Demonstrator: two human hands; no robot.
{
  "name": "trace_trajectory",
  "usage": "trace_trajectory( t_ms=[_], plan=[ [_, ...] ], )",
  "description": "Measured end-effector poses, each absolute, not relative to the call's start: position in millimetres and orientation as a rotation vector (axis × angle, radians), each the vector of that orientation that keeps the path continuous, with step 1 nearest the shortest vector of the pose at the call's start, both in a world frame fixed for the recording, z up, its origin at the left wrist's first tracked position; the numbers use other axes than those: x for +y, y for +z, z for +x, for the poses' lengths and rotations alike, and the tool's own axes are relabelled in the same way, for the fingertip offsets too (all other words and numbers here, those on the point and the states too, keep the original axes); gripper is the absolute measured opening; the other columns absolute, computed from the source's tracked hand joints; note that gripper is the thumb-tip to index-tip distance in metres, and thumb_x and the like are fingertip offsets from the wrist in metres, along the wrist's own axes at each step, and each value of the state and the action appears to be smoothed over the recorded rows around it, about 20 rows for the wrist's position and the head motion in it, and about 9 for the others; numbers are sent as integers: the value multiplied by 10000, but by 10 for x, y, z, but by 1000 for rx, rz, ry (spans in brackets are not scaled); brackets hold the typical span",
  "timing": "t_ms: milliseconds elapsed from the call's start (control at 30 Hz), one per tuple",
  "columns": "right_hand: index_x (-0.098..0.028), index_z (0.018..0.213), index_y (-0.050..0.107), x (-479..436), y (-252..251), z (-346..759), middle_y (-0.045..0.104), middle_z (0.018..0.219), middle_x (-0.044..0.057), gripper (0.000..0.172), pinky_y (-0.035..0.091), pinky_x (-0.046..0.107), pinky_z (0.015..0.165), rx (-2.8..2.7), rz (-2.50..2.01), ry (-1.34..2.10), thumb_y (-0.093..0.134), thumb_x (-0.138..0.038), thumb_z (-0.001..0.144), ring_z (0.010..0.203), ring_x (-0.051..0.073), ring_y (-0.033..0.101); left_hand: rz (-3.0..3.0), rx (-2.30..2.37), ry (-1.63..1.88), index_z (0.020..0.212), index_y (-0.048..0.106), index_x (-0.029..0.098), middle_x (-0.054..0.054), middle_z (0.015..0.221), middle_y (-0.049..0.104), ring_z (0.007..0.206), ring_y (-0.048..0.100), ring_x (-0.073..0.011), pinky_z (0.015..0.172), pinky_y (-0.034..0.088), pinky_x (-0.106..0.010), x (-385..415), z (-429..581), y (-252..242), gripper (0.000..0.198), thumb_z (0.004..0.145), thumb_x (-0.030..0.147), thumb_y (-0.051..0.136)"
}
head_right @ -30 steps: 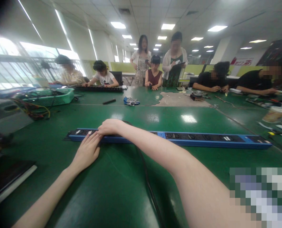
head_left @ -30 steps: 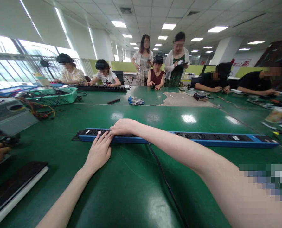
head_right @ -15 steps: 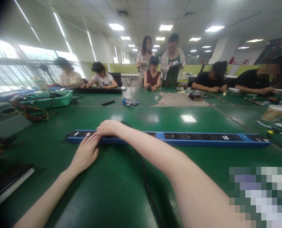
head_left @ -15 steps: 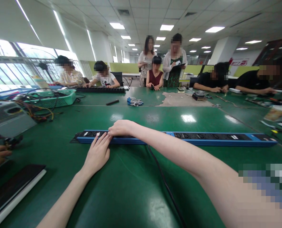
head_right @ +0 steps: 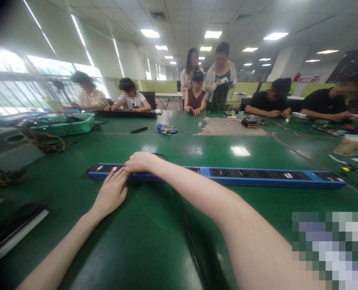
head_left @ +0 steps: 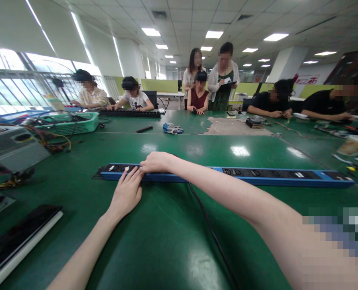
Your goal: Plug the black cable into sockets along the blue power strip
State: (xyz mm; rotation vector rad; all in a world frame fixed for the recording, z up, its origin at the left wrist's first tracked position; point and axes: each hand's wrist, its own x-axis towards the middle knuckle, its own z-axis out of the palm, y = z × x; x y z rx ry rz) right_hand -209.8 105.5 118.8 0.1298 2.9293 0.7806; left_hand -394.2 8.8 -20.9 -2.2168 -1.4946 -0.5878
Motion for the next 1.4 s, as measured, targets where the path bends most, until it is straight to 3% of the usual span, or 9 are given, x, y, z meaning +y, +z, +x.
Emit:
trace_trajectory(
  t_ms=[167,467,633,1400],
  plan=[
    [-155,1160,721,1061,1251,-2117,758,1165,106,267,591,338,816,2886,111,794,480,-138,1048,1061,227,750,-2209,-1487,-575,1654,308,186,-88,1627,473,1583,312,-263,1345,144,-528,90,-3931,-194,754,920,141,470],
    [-183,1173,682,1141,1488,-2007,739,1189,109,208,545,279,758,2947,231,749,518,-184,1046,1026,193,739,-2197,-1508,-604,1697,161,261,-18,1693,344,1585,306,-254,1340,151,-515,47,-3877,-127,841,924,126,463],
    [-162,1173,665,1092,1664,-1801,735,1157,113,198,519,261,751,2986,255,787,528,-142,1031,992,169,728,-2212,-1508,-615,1695,167,277,-1,1694,334,1575,330,-248,1339,160,-507,25,-3861,-95,843,919,117,455],
    [-178,1188,654,1054,1349,-1527,726,1167,93,202,507,274,672,2931,241,798,522,-165,1036,988,188,727,-2230,-1497,-613,1685,220,284,-16,1687,368,1565,351,-243,1334,177,-524,32,-3828,-80,813,920,121,440]
  ],
)
